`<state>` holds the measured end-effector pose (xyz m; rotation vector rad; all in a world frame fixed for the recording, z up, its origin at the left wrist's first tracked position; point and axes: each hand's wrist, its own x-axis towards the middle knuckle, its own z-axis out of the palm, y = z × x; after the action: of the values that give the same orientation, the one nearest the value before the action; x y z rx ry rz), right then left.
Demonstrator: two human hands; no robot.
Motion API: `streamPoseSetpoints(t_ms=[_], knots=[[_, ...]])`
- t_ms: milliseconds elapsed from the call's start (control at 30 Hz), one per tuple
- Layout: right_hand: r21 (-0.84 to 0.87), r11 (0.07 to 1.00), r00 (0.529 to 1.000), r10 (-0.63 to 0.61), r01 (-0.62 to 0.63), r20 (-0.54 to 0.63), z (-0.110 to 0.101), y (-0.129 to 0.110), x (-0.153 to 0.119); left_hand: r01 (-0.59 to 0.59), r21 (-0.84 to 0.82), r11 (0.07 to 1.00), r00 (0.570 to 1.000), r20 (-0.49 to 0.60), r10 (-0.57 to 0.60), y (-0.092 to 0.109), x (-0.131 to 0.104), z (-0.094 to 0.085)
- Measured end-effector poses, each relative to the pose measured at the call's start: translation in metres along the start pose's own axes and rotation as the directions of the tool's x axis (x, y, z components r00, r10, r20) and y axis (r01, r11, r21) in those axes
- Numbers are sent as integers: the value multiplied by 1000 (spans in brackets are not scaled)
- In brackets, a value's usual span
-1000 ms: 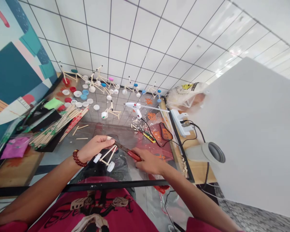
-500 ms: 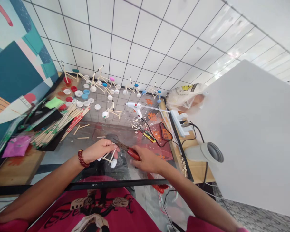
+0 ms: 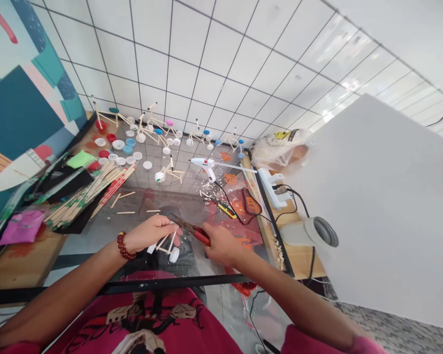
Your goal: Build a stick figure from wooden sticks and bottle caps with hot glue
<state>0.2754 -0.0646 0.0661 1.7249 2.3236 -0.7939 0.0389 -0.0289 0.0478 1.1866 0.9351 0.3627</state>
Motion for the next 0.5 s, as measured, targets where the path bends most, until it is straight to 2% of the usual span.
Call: streamPoseSetpoints(t_ms=[167, 267, 367, 433, 500], knots=[[113, 993, 998, -18, 25, -63, 1, 4, 5, -23, -18, 1000, 1000, -13, 22, 3, -1, -2], [288, 955, 997, -78, 68, 23, -3, 3, 4, -59, 9, 998, 998, -13, 59, 2, 0, -7], [479, 873, 977, -171, 92, 124, -8, 2, 0, -67, 3, 998, 998, -2, 67, 0, 0, -11], [571, 817, 972, -189, 79, 136, -10, 6, -3, -79, -14, 997, 996, -32, 79, -1, 0, -12], [615, 786, 983, -156, 66, 94, -10, 11, -6, -98, -33, 995, 992, -87, 95, -1, 0, -13]])
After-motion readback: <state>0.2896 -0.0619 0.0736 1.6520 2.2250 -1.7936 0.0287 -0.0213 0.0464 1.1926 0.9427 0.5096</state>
